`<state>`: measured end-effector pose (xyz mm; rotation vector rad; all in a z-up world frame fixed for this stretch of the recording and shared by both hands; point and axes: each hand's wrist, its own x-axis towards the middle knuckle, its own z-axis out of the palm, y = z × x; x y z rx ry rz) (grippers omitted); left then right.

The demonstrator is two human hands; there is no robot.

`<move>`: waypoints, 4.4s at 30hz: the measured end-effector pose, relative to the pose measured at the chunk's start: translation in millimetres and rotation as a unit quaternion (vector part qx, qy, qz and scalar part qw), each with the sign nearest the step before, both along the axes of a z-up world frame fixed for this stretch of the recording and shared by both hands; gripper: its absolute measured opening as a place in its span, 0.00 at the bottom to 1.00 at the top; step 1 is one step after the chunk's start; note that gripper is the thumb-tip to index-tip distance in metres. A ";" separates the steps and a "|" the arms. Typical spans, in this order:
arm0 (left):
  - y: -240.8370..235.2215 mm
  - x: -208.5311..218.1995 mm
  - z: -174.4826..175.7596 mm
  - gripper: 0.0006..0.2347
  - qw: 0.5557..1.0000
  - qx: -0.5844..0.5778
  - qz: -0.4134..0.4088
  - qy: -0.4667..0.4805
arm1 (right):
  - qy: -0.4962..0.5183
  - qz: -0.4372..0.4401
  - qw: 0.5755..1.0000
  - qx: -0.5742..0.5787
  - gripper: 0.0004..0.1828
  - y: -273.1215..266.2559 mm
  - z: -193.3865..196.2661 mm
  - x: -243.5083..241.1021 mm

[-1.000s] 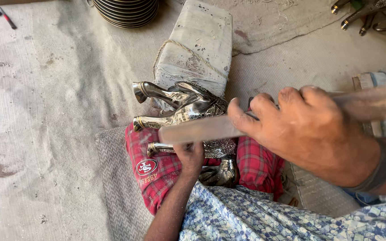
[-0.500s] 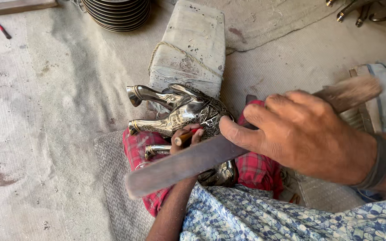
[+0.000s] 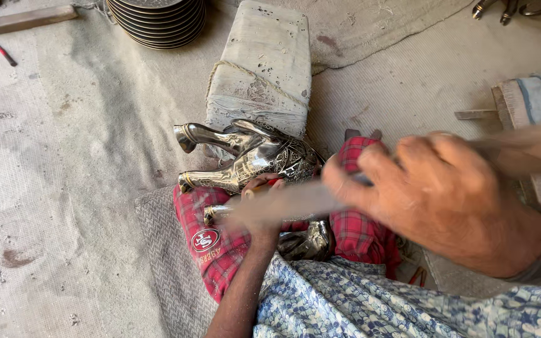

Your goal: The person sits on the floor and uses a chisel and hammer to engrave a decorative pattern onto a silver-colored metal object shaped like an animal. The person repeatedly strikes the chisel to create fine details on the surface.

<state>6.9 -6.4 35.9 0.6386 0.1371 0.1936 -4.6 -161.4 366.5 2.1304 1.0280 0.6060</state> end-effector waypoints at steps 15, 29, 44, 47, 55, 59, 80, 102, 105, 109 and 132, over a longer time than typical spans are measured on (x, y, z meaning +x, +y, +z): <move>36.5 10.1 74.6 0.05 0.833 0.547 -0.019 -0.076 | 0.206 -0.132 0.955 0.169 0.28 -68.2 -48.1 41.1; 37.2 6.9 40.7 0.05 0.813 0.568 0.054 -0.119 | 0.185 -0.084 0.966 0.161 0.19 -46.2 -29.2 33.7; 20.5 -6.2 4.0 0.08 0.870 0.478 0.059 -0.107 | 0.129 0.019 0.976 0.175 0.18 -23.9 -23.3 8.5; 17.2 -7.0 0.2 0.09 0.908 0.402 0.050 -0.110 | 0.049 0.018 0.990 0.132 0.17 -17.3 -16.6 10.2; 9.3 -11.7 -19.2 0.07 0.976 0.184 -0.015 -0.113 | 0.084 0.029 0.988 0.123 0.20 -15.0 -12.4 14.8; 6.8 -15.7 -17.0 0.04 0.943 0.325 0.021 -0.068 | 0.181 0.055 0.960 0.208 0.24 -33.6 -15.9 18.0; 11.5 -7.4 -3.8 0.06 0.857 0.499 0.115 -0.063 | 0.059 0.023 0.980 0.188 0.17 -39.3 -34.5 10.6; 20.6 138.7 155.4 0.20 0.527 0.686 -0.418 -0.277 | 0.579 -0.037 -0.005 0.814 0.53 -102.3 -259.3 -114.1; 12.5 144.6 151.3 0.20 0.498 0.680 -0.437 -0.316 | 0.557 -0.115 -0.050 0.821 0.52 -94.4 -263.3 -128.4; 14.5 144.7 148.3 0.19 0.504 0.668 -0.425 -0.345 | 0.485 -0.073 0.146 0.859 0.40 -81.2 -274.1 -126.3; -3.9 145.5 159.3 0.17 0.402 0.712 -0.517 -0.253 | 0.509 -0.238 0.297 0.772 0.25 -87.9 -281.1 -123.6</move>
